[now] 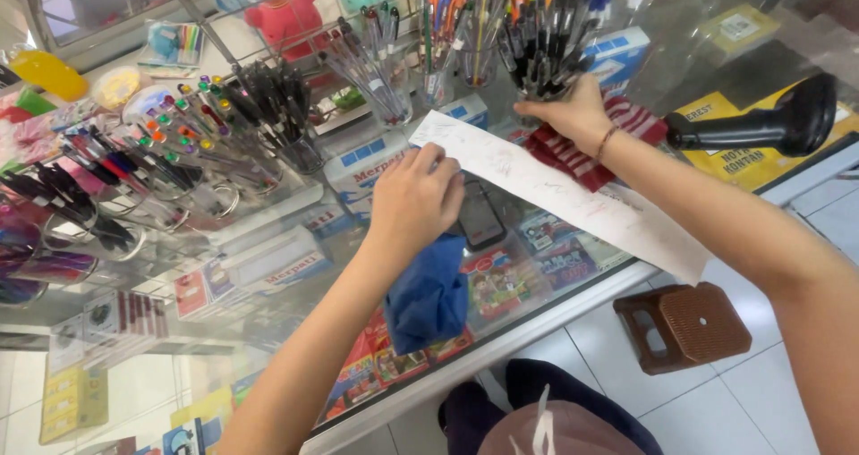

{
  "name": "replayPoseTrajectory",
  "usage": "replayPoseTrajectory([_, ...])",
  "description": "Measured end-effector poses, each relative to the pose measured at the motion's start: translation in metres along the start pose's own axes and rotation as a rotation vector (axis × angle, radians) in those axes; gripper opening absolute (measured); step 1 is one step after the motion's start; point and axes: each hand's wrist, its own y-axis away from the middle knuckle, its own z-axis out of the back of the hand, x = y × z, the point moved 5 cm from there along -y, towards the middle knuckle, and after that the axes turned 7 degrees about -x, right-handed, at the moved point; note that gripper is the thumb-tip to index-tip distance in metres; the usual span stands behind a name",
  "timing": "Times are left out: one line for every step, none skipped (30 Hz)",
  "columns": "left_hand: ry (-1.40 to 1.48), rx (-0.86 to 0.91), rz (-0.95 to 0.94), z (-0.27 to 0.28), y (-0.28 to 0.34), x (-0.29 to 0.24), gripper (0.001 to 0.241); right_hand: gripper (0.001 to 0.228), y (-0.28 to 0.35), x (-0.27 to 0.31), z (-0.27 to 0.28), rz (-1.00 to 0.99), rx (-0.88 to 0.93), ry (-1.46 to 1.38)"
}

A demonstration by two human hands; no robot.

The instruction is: Clean a glass display counter and organize pens in a stationery shop.

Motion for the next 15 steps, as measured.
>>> replayPoseTrajectory([-0.002, 0.000, 0.001, -0.012, -0.004, -0.008, 0.013, 0.059, -0.002, -0.007, 0.001, 0.001, 0.002, -0.001])
replayPoseTrajectory([0.009, 0.065, 0.039, -0.027, -0.009, -0.012, 0.013, 0.059, -0.005, -0.005, 0.005, 0.165, -0.064, -0.069])
replayPoseTrajectory([0.019, 0.131, 0.077, -0.042, -0.013, -0.015, 0.014, 0.060, -0.006, -0.002, 0.009, 0.330, -0.128, -0.137])
replayPoseTrajectory([0.018, 0.125, 0.078, -0.056, -0.021, -0.023, 0.014, 0.060, -0.009, 0.002, 0.017, 0.335, -0.127, -0.135])
replayPoseTrajectory([0.025, 0.154, 0.060, -0.071, -0.027, -0.032, 0.021, 0.057, -0.010, 0.008, 0.026, 0.391, -0.148, -0.138])
replayPoseTrajectory([0.030, 0.187, 0.050, -0.086, -0.030, -0.041, 0.029, 0.055, -0.009, 0.012, 0.032, 0.443, -0.161, -0.141])
replayPoseTrajectory([0.028, 0.185, 0.058, -0.099, -0.037, -0.049, 0.029, 0.055, -0.008, 0.018, 0.043, 0.445, -0.153, -0.139])
replayPoseTrajectory([0.044, 0.268, 0.076, -0.116, -0.042, -0.055, 0.036, 0.055, -0.007, 0.025, 0.055, 0.489, -0.169, -0.173])
replayPoseTrajectory([0.060, 0.351, 0.094, -0.133, -0.048, -0.061, 0.043, 0.055, -0.005, 0.032, 0.067, 0.533, -0.185, -0.208])
replayPoseTrajectory([0.057, 0.350, 0.095, -0.139, -0.054, -0.067, 0.043, 0.055, -0.002, 0.034, 0.076, 0.535, -0.183, -0.210])
replayPoseTrajectory([0.085, 0.320, 0.098, -0.145, -0.062, -0.073, 0.051, 0.066, 0.004, 0.036, 0.087, 0.583, -0.203, -0.256])
replayPoseTrajectory([0.113, 0.289, 0.102, -0.150, -0.069, -0.079, 0.059, 0.078, 0.009, 0.039, 0.098, 0.632, -0.221, -0.301])
replayPoseTrajectory([0.110, 0.288, 0.103, -0.154, -0.072, -0.081, 0.059, 0.078, 0.014, 0.037, 0.109, 0.634, -0.218, -0.303])
replayPoseTrajectory([0.039, 0.308, 0.054, -0.158, -0.074, -0.084, 0.065, 0.073, 0.019, 0.030, 0.116, 0.557, -0.173, -0.349])
replayPoseTrajectory([-0.032, 0.328, 0.004, -0.161, -0.075, -0.088, 0.070, 0.069, 0.025, 0.024, 0.123, 0.481, -0.126, -0.392])
